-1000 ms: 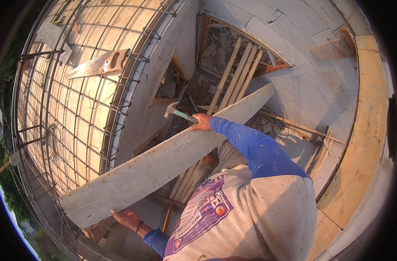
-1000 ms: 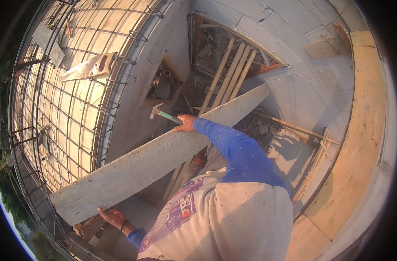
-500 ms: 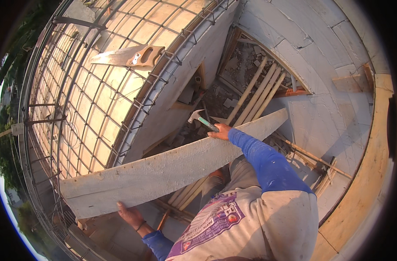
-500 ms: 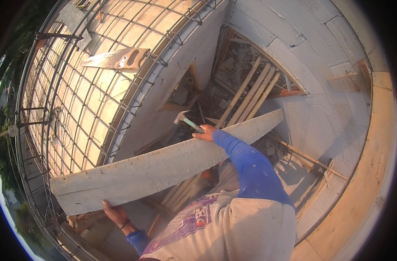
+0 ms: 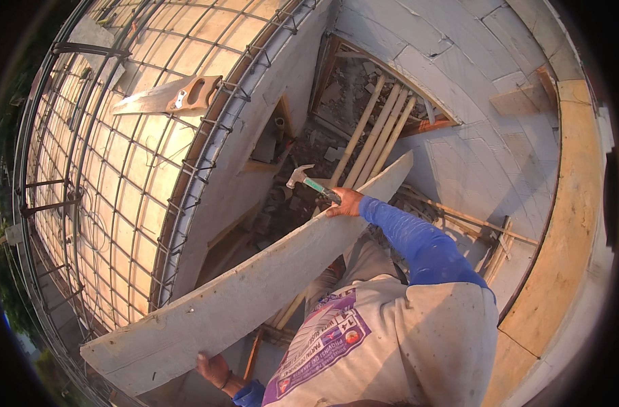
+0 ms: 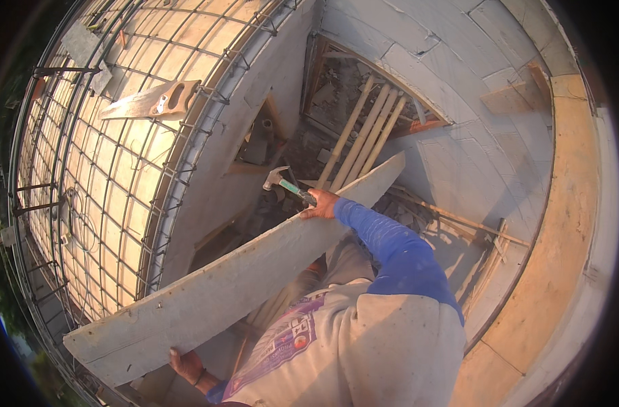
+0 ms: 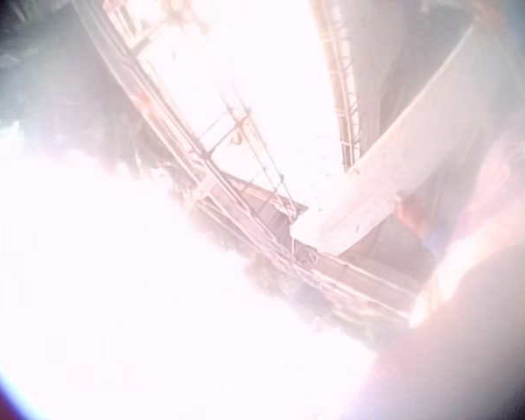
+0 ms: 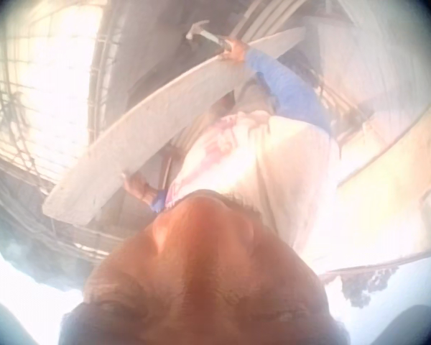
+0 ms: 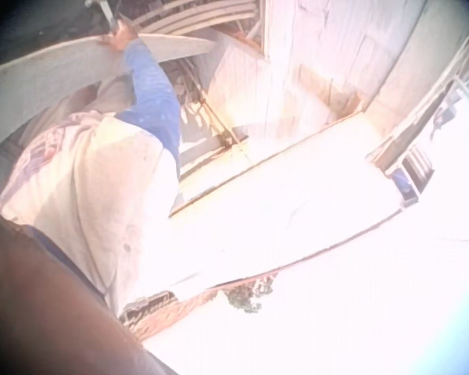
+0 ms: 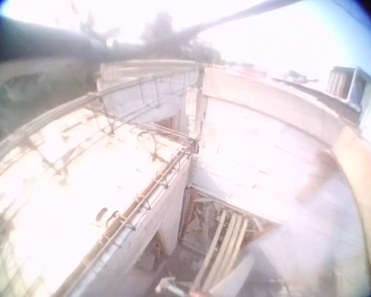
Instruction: The person positions a board along the edge of a concrete structure, secures it using a hammer and nails, and uses a measuring tape to verify distances.
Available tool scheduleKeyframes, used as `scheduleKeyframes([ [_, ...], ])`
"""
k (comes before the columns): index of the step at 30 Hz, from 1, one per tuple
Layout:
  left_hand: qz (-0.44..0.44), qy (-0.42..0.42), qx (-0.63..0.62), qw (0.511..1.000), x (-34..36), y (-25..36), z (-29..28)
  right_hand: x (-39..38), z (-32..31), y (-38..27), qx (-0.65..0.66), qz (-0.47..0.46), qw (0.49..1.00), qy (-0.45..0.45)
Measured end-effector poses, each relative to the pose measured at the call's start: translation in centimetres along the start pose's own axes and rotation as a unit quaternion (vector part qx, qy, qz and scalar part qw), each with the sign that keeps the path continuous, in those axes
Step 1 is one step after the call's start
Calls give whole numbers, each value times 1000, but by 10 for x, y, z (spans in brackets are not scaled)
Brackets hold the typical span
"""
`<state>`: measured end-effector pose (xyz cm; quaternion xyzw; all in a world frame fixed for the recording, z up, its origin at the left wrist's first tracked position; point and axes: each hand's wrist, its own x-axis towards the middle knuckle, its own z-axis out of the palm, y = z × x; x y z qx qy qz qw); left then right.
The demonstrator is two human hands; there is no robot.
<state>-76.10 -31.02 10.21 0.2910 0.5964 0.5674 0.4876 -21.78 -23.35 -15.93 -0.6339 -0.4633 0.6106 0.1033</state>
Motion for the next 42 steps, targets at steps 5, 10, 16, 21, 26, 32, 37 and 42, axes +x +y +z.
scheduleKeyframes([
  [5,-31,-11,26,999,4,21,1,-33,-23,-18,62,-24,997,31],
  [10,65,39,-112,991,15,59,135,-32,-37,-1,51,-38,992,105],
  [16,74,-71,-200,974,42,73,187,-51,-69,6,52,-19,990,132],
  [21,44,-194,-246,949,55,89,244,-74,-99,4,90,-26,972,218],
  [26,65,-156,-215,962,73,96,282,-113,-106,-65,2,-91,919,383],
  [32,62,-158,-251,953,88,94,299,-180,-65,-186,277,-242,884,287],
  [37,58,-153,-275,948,80,99,300,-201,-37,-257,411,-349,805,248],
  [42,53,-159,-270,948,70,105,301,-202,-23,-293,345,-349,852,183],
])
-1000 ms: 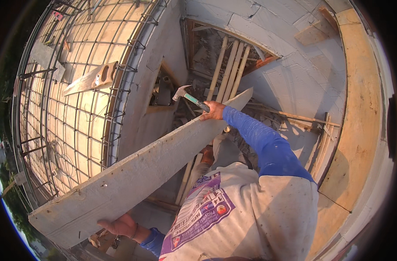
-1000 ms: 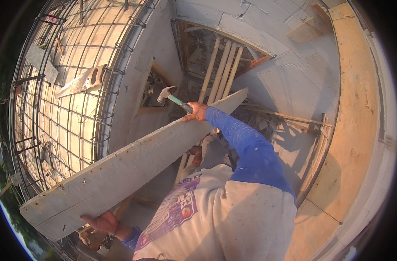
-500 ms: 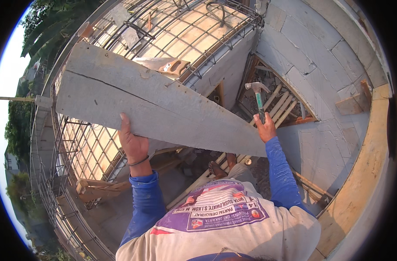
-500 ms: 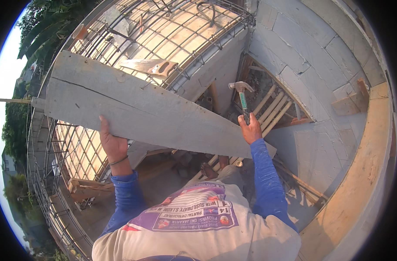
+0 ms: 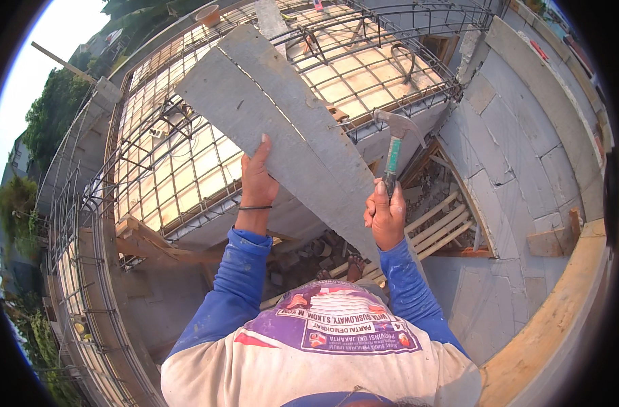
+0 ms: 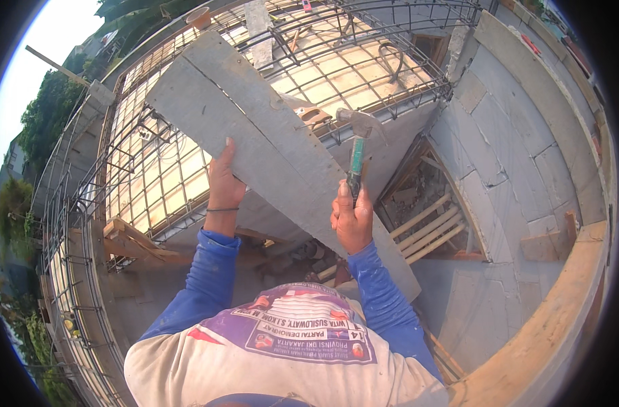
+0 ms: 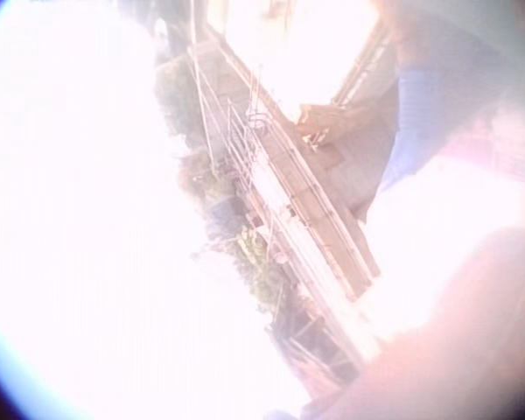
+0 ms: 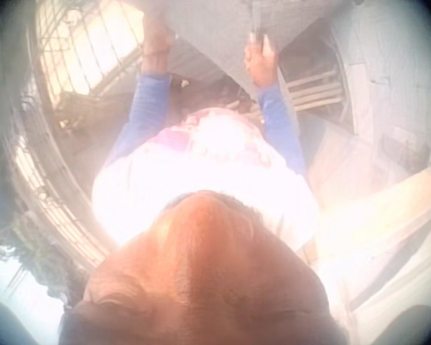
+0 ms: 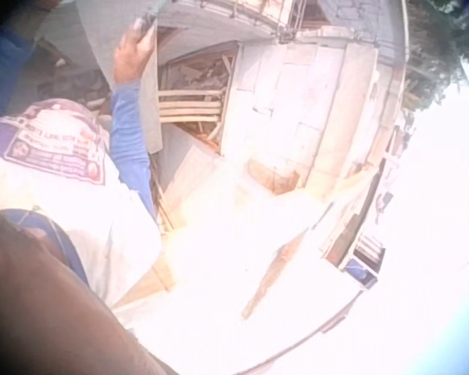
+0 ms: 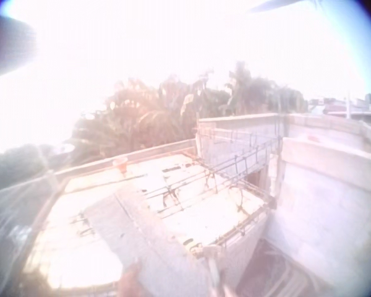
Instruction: The person positions a board along the edge of a concrete structure, secures it using a hammer and nails, and uses a measuring tape to verify distances.
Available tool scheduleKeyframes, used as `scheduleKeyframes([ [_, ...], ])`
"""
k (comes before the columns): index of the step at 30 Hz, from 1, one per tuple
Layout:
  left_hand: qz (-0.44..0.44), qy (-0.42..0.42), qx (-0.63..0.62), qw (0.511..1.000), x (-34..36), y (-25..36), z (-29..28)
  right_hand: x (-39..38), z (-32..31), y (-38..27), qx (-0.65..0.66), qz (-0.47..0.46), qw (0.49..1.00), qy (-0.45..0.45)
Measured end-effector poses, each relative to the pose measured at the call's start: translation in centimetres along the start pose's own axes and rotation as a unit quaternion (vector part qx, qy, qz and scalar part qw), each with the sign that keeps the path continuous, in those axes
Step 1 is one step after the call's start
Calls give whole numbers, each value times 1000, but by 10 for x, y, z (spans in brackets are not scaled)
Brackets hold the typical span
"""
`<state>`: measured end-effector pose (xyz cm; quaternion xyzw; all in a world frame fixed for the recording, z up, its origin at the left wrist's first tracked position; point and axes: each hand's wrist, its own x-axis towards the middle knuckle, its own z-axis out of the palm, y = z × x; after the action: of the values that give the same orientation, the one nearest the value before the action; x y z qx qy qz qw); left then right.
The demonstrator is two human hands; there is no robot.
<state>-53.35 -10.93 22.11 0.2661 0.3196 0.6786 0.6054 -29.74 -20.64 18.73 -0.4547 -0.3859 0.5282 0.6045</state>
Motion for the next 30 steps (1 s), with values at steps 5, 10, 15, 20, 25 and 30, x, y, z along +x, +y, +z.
scheduleKeyframes([
  [5,8,10,-9,1000,0,0,-10,-4,0,-10,0,-17,1000,4],
  [10,11,16,-1,1000,-2,-3,-13,-5,8,-9,188,-94,960,185],
  [15,-8,15,-4,1000,-1,-1,-5,-3,6,17,25,91,995,-33],
  [20,6,23,4,1000,-5,0,-9,2,-3,-10,170,-56,971,159],
  [25,-12,-5,-4,1000,-7,1,-3,7,-5,-10,-23,89,994,-60],
  [30,-7,-4,-11,1000,-11,0,-4,-6,-1,-6,67,2,995,75],
])
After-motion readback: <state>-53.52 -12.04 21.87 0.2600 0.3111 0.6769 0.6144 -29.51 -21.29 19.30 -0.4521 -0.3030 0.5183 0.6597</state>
